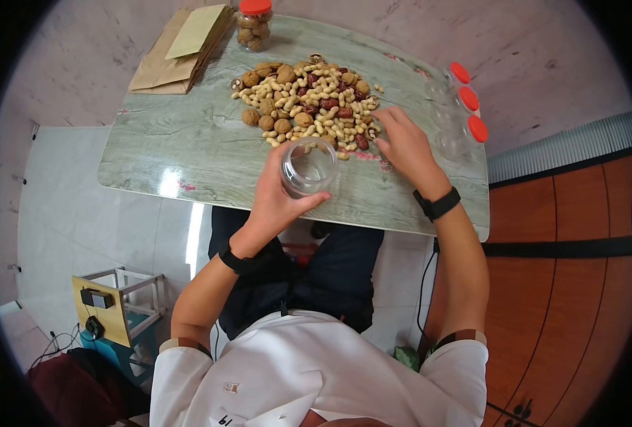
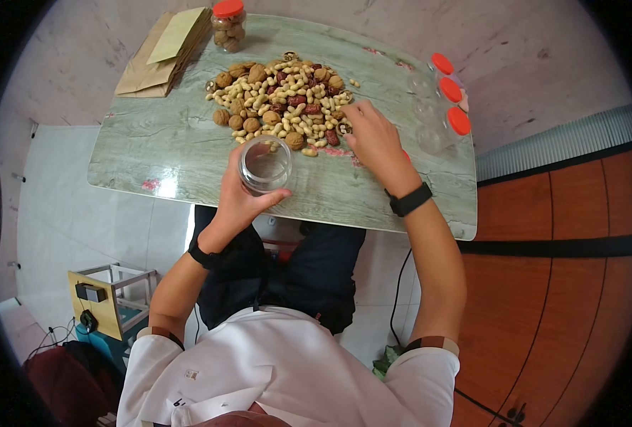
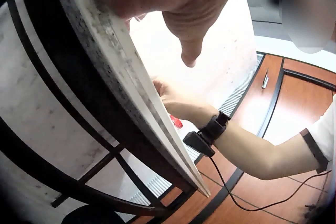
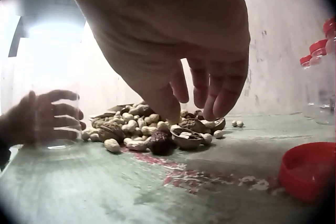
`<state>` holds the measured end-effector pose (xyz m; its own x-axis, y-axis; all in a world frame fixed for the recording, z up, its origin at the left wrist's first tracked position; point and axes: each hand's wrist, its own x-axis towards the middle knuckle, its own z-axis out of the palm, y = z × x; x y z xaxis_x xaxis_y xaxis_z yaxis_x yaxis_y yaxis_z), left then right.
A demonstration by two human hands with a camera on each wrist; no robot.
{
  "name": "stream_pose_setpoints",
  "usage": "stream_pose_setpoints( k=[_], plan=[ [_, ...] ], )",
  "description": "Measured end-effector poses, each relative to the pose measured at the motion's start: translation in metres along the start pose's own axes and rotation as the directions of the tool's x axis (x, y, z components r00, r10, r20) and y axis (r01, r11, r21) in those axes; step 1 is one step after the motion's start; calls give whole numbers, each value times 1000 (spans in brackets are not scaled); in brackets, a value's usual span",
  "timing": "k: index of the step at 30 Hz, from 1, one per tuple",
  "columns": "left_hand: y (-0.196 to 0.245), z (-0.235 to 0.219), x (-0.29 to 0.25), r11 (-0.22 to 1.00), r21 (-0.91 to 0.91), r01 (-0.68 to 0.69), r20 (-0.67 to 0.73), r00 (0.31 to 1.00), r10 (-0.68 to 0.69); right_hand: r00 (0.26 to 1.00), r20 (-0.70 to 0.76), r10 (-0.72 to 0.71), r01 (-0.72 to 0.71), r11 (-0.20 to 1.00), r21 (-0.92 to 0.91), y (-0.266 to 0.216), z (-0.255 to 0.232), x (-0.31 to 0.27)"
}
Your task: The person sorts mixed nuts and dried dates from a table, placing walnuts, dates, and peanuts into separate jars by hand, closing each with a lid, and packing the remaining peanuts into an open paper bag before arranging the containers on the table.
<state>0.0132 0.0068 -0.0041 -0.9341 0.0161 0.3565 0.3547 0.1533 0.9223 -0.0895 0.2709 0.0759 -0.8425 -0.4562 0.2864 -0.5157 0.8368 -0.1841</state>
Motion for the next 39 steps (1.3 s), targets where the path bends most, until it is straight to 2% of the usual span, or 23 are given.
stream_pose_setpoints(
  k=[2, 4, 10, 14, 16, 17, 19, 20, 22, 28, 31, 35, 39],
  plan=[
    [1, -2, 0, 1000, 9, -7, -7, 1000, 7, 1000, 29, -8, 10, 999, -47, -3, 2, 6],
    [5, -1, 0, 999, 22, -30, -12, 999, 30, 994, 92, 57, -51, 996, -67, -7, 0, 10],
    [1, 0, 0, 999, 21, -27, -17, 999, 27, 984, 149, 92, -85, 995, -54, 2, 8, 8],
    [2, -1, -1, 1000, 21, -20, -16, 1000, 20, 990, 116, 85, -83, 996, -18, 0, 12, 7],
    [4, -1, -1, 1000, 6, 2, -9, 1000, -2, 999, -4, 43, -42, 996, 80, -7, 9, 8],
    [3, 0, -1, 1000, 6, 5, -7, 1000, -5, 999, -2, 45, -44, 996, 81, -13, 9, 8],
    [4, 0, 0, 1000, 21, -10, -16, 1000, 10, 983, -7, -183, 182, 973, 144, -29, 12, 8],
    [4, 0, 0, 1000, 23, -10, -13, 1000, 11, 983, -9, -181, 181, 973, 145, -38, 14, 8],
    [3, 0, -1, 1000, 15, -9, -19, 1000, 9, 960, -33, -278, 280, 951, 130, -56, 20, 9],
    [5, 0, 0, 995, 67, -68, -45, 996, 71, 952, 1, -307, 307, 951, 34, -68, 41, 12],
    [3, 1, 0, 998, 33, -60, -50, 997, 62, 952, 18, -306, 305, 952, 20, -70, 40, 12],
    [4, 0, -1, 996, 51, -68, -48, 996, 71, 952, 25, -304, 302, 952, 43, -69, 38, 10],
    [4, 2, -2, 1000, -15, -23, -22, 1000, 22, 951, -33, -308, 310, 946, 99, -65, 37, 4]
  ],
)
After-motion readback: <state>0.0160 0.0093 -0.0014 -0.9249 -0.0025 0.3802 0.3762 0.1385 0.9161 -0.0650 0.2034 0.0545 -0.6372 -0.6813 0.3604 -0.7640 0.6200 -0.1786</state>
